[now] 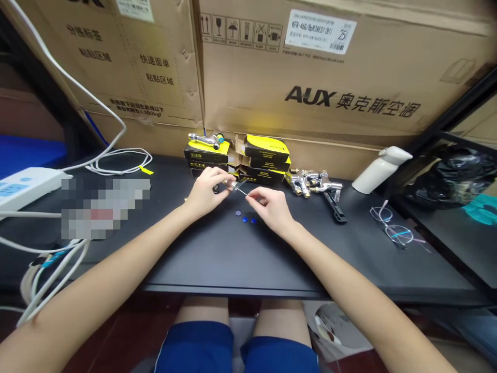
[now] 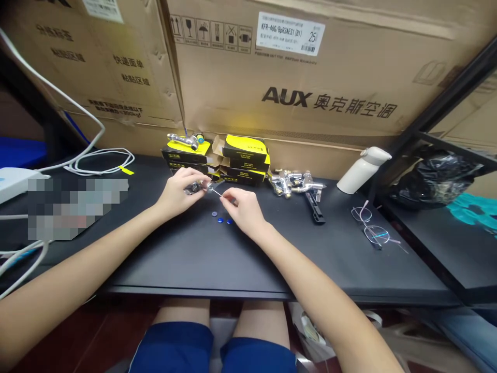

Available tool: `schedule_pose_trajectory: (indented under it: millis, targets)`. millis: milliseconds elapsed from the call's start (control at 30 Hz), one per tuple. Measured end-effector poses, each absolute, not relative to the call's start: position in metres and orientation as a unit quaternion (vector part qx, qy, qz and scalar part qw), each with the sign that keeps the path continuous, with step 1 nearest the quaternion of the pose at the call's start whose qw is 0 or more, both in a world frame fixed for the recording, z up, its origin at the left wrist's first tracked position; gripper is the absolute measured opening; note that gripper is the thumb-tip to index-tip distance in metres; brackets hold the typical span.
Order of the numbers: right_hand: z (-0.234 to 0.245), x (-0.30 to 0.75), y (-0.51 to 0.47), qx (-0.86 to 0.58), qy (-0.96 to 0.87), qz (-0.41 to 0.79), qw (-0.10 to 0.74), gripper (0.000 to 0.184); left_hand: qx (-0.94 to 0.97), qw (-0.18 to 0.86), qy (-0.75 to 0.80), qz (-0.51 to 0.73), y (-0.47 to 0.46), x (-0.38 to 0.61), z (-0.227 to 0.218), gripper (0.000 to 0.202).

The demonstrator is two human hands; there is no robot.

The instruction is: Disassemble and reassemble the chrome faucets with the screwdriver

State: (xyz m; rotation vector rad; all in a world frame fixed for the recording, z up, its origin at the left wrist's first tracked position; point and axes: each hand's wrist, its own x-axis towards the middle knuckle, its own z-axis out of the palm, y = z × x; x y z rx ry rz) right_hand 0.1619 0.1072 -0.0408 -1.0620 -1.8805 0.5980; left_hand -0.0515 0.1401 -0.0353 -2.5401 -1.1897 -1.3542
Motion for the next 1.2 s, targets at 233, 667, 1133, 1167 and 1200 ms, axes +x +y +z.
schedule_pose_trajectory:
  millis: [233,667,1133,1167,1200]
  targets:
    - [-0.032,0.157,0.105,-0.420,-0.612,0.509,0.436,0.025,-0.810,0.003,-0.377,-0.450,0.139,-0.053,-0.031,0.015]
    - [-0.040,0.155,0.107,-0.436,-0.626,0.495,0.415,0.022,-0.820,0.027,-0.373,-0.434,0.139,-0.052,-0.032,0.011]
    - [-0.032,0.157,0.107,-0.409,-0.598,0.589,0.359,0.026,-0.834,0.026,-0.353,-0.423,0.138,-0.054,-0.029,0.008]
    - [-0.029,0.157,0.107,-0.400,-0.564,0.628,0.358,0.026,-0.831,0.031,-0.351,-0.430,0.137,-0.053,-0.028,0.007]
    - [-0.026,0.158,0.107,-0.388,-0.537,0.660,0.355,0.024,-0.828,0.036,-0.349,-0.437,0.136,-0.053,-0.027,0.006]
